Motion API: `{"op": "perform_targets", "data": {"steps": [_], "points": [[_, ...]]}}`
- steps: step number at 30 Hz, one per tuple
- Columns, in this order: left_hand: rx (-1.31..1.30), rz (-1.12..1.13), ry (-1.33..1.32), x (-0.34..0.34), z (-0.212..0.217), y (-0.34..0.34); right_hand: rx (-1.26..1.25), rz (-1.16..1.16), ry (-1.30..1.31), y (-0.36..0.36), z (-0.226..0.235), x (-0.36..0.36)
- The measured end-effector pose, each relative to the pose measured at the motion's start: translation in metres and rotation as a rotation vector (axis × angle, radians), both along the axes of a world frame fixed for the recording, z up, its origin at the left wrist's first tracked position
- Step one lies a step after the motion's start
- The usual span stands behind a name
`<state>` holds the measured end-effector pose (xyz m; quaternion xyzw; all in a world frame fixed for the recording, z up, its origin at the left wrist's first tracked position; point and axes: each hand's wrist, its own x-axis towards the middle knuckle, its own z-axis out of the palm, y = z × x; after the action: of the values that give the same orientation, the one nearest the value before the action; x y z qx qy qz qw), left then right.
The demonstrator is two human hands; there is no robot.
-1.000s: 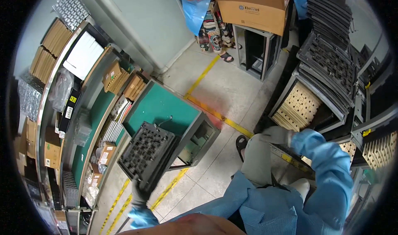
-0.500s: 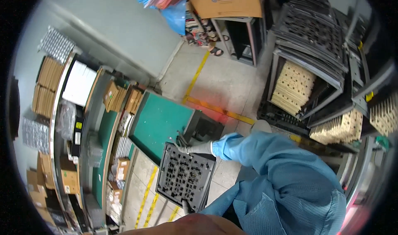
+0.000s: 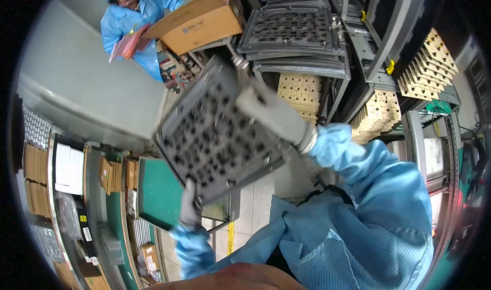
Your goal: The recorder is testing printed circuit boards (PCBs) by placing them into a testing fixture on an electronics assembly line and verifying the results on a monitor.
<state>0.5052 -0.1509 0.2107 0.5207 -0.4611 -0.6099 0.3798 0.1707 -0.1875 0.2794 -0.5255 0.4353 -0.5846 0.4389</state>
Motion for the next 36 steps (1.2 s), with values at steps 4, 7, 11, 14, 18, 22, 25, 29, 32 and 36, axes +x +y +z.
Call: {"op": "perform_targets", "data": {"steps": [4, 7, 11, 14, 18, 22, 25, 29, 32, 36], "points": [[0.066, -0.43, 0.171, -0.101, 0.111, -0.11, -0.219, -0.279, 0.074, -0.021, 0.032, -0.088], [-0.108, -0.477, 0.173, -0.161, 0.109, -0.21, -0.241, -0.338, 0.166, -0.041, 0.052, -0.144], [-0.285, -0.653, -0.076, -0.25, 0.153, -0.246, 0.064, -0.386, 0.299, -0.074, 0.046, -0.233], [-0.59, -0.753, -0.5, -0.269, 0.149, -0.286, 0.224, -0.436, 0.359, -0.082, 0.032, -0.253], [-0.717, -0.879, -0.535, -0.28, 0.163, -0.265, 0.226, -0.416, 0.326, -0.059, 0.049, -0.23], [-0.86, -0.811, -0.397, -0.28, 0.143, -0.264, 0.073, -0.43, 0.252, -0.043, 0.04, -0.228], [-0.933, -0.707, -0.047, -0.236, 0.145, -0.197, -0.192, -0.535, 0.229, -0.005, 0.045, -0.185], [-1.606, -0.645, -0.351, -0.206, 0.081, -0.151, -0.539, -0.528, -0.026, 0.076, 0.027, -0.16], [-0.552, -0.777, 0.185, -0.209, 0.077, -0.085, -0.358, -0.64, -0.17, 0.149, 0.029, -0.137], [-0.37, -0.999, 0.029, -0.253, 0.075, -0.038, -0.053, -1.125, 0.258, 0.245, -0.012, -0.132]]}}
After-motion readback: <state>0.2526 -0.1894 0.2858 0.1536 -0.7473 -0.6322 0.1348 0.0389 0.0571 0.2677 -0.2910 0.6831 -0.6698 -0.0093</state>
